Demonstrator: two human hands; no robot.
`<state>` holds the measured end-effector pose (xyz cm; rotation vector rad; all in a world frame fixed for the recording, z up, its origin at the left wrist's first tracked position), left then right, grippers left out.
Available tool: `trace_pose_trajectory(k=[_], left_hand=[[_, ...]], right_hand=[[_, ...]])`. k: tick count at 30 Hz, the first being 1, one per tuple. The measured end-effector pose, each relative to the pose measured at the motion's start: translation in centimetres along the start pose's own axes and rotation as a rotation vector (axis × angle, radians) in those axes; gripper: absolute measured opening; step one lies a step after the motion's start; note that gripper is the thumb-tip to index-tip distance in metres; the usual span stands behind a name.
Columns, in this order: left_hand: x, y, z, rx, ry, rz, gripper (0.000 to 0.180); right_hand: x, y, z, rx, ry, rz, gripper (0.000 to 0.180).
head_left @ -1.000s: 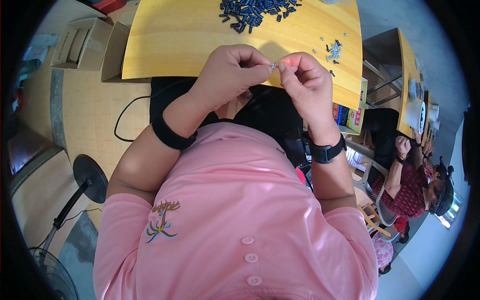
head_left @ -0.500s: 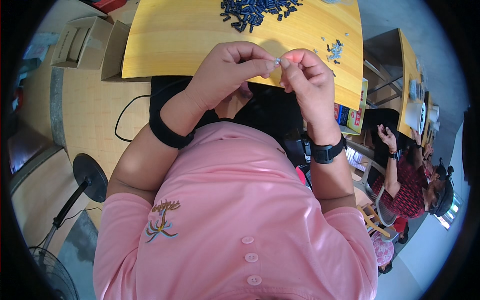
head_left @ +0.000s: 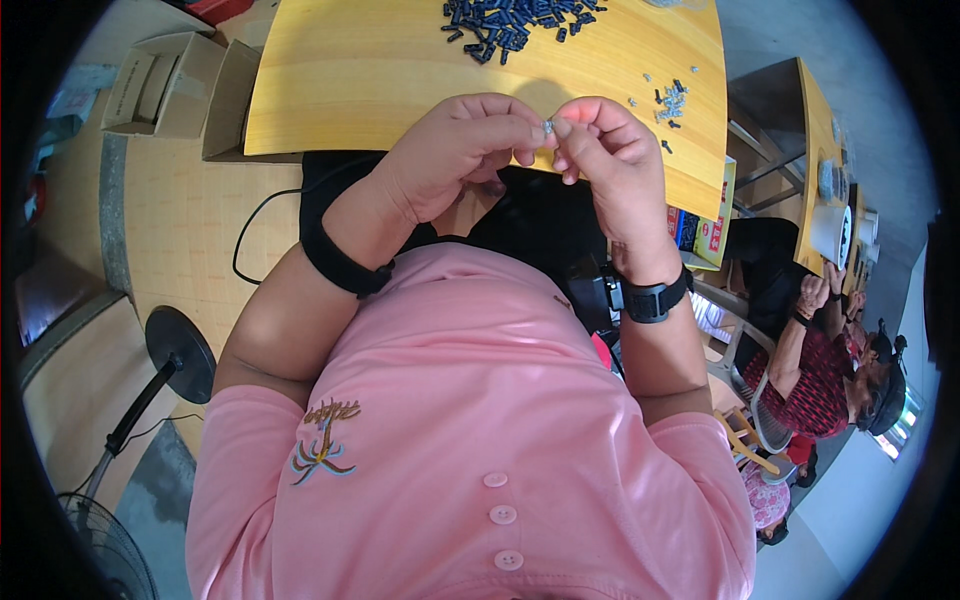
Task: Manual assembly of small black plastic components by hand on a wooden table.
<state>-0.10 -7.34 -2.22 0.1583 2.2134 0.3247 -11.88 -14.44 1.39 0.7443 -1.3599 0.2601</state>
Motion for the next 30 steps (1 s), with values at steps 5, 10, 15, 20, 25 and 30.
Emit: trace_pose_trajectory(k=[5, 10, 15, 20, 25, 30], left_hand=[[0.2, 0.1, -0.1, 0.057, 0.082, 0.028, 0.012], [0.2, 0.1, 0.0, -0.042, -0.034, 0.003, 0.013], [-1.1, 0.4, 0.1, -0.052, -0.316, -0.179, 0.011], [-2.2, 0.6, -0.4, -0.056, -0.542, -0.366, 0.008], [-1.8, 0.6, -0.2, -0.068, -0.424, -0.238, 0.011], [-0.3, 0.4, -0.2, 0.086, -0.142, -0.054, 0.018]], right_hand=[[0.3, 0.2, -0.2, 0.054, 0.005, 0.039, 0.006], [0.6, 0.5, -0.2, 0.026, 0.018, 0.049, 0.005], [1.3, 0.9, -0.3, -0.004, 0.081, 0.088, 0.004], [1.5, 1.2, -0.4, 0.003, 0.077, 0.087, 0.002], [0.6, 0.7, 0.1, -0.023, 0.040, 0.062, 0.003], [0.4, 0.6, -0.1, 0.034, -0.018, 0.006, 0.006]])
Point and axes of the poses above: each hand's wrist, its own y-axis away from the middle knuckle, its own z-axis out of the back of the hand, x = y × z, the point moved 6 cm from there along -y, towards the middle knuckle, and after that the axes turned 7 degrees about -z, right-handed, at the moved point
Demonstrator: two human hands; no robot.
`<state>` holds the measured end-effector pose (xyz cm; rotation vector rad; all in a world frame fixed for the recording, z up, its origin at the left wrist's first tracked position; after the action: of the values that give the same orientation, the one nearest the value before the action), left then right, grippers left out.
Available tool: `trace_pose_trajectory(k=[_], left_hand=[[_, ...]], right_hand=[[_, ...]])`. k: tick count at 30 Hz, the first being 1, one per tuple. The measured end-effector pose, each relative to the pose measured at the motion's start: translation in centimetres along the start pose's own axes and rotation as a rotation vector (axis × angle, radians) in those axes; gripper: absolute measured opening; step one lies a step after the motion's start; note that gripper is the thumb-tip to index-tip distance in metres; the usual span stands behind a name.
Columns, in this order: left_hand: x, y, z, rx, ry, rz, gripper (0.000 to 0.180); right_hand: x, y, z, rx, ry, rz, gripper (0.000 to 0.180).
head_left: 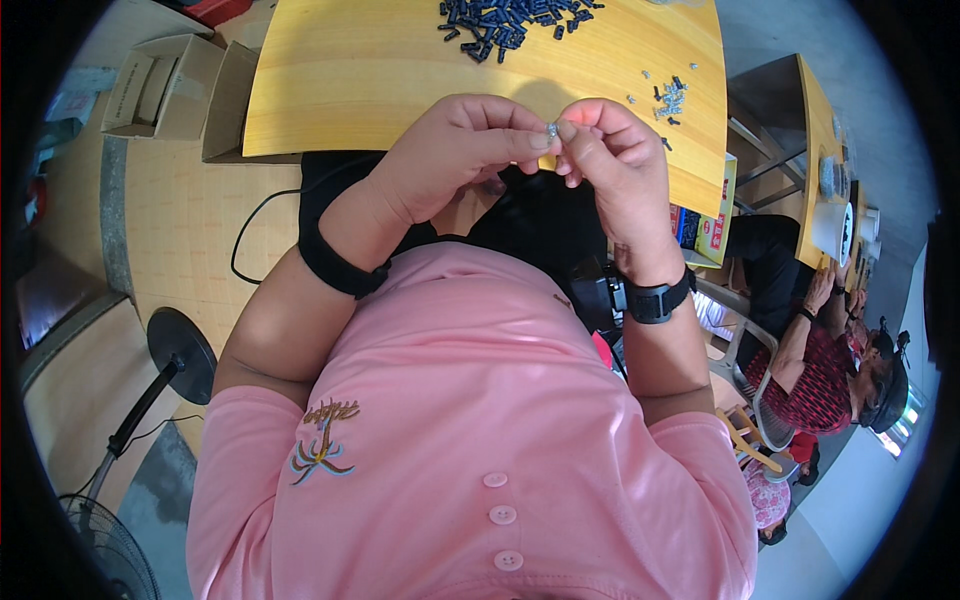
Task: Manual assembly of small black plastic components by hand on a wooden table.
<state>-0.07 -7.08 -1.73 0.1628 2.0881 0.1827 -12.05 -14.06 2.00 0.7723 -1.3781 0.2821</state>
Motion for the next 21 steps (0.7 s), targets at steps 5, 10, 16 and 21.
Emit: trace_pose_trajectory(k=[5, 10, 16, 21], left_hand=[[0.4, -0.2, 0.0, 0.012, 0.085, 0.036, 0.020], [0.0, -0.2, 0.1, -0.093, -0.034, -0.056, 0.020], [-0.7, -0.2, 0.3, -0.175, -0.227, -0.180, 0.022], [-1.4, 0.0, 0.5, -0.224, -0.291, -0.230, 0.020]], right_hand=[[-0.2, -0.1, 0.2, -0.050, -0.032, 0.005, 0.008], [-0.4, -0.2, 0.6, -0.129, -0.061, 0.003, 0.008], [-0.3, 0.2, 0.1, -0.157, 0.008, 0.040, 0.006], [0.0, 0.1, 0.1, -0.148, 0.035, 0.061, 0.006]])
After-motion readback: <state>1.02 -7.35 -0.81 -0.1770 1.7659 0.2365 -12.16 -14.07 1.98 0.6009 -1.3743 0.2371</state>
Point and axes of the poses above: each hand's wrist, its own y-axis away from the middle knuckle, its own z-axis out of the back of the hand, x = y × z, the point moved 6 cm from there along -y, towards the middle knuckle, and after that the axes turned 7 degrees about -z, right-handed, at the moved point
